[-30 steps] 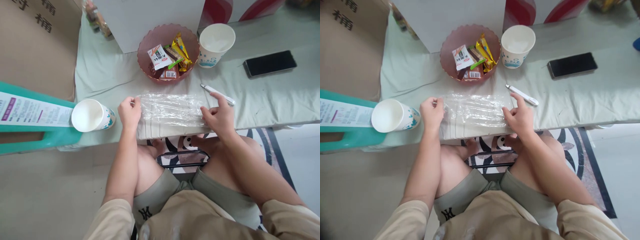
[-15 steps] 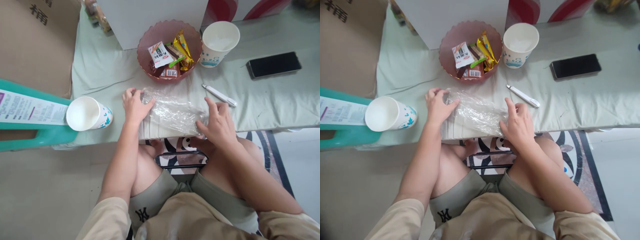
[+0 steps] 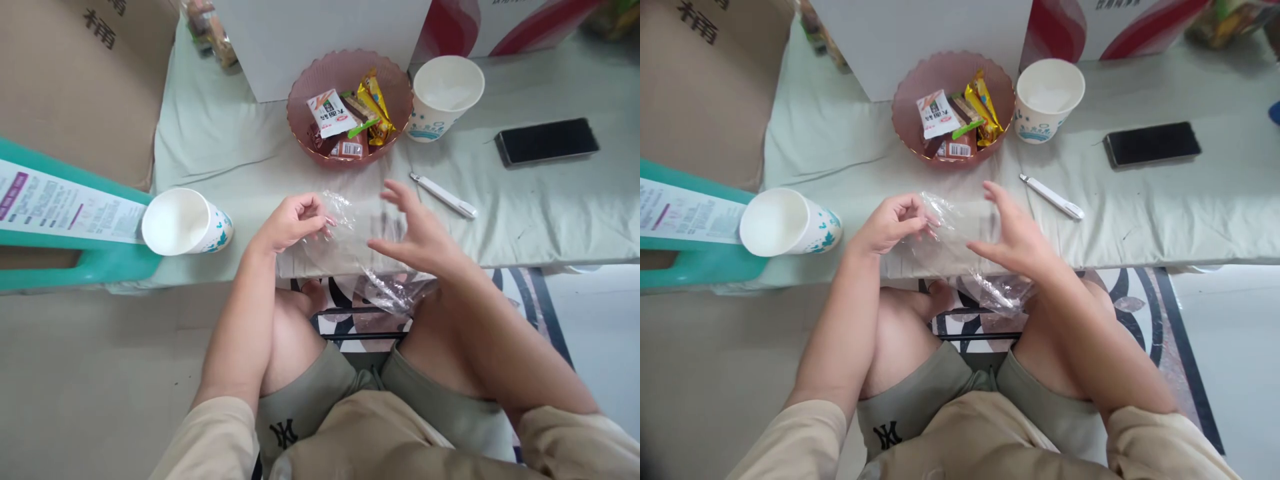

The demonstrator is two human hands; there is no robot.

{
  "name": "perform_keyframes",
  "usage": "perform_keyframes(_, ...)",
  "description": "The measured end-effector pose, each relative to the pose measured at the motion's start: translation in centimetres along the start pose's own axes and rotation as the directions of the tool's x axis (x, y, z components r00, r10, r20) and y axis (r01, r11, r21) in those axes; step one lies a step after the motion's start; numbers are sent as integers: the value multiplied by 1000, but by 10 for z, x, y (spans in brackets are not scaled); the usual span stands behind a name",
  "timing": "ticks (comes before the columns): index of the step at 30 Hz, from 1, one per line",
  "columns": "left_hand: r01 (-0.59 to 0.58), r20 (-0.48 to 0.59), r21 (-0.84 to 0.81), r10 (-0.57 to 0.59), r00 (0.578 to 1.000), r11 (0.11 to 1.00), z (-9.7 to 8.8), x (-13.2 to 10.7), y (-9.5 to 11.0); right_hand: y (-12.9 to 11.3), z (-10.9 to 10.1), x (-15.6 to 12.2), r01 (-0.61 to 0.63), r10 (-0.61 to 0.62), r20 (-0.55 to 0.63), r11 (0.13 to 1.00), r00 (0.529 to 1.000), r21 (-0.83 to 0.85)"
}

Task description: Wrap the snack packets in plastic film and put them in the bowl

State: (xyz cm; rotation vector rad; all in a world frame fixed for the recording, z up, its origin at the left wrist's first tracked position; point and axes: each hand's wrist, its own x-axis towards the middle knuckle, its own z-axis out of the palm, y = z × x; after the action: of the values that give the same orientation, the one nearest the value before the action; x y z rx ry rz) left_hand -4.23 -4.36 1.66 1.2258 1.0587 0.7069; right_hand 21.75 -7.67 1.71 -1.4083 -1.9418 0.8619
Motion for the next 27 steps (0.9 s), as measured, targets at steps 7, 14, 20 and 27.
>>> perform_keyframes(7, -103, -173, -202, 69, 983, 974, -16, 0, -2, 0, 21, 23, -179, 104, 218, 917, 970, 357)
perform_keyframes(14, 7, -5, -195, -8, 1000, 981, 17, 21, -13, 13, 30, 34, -122, 182, -52, 820, 982, 560)
perform_keyframes(20, -220, -208, 226, 268, 941, 949, 25, 32, -21, 17, 26, 33, -184, 218, -28, 877, 975, 444)
perform_keyframes(27, -221, -129, 98, 233, 964, 970, 20, 27, -19, 20, 28, 38, -192, 315, -94, 760, 944, 621)
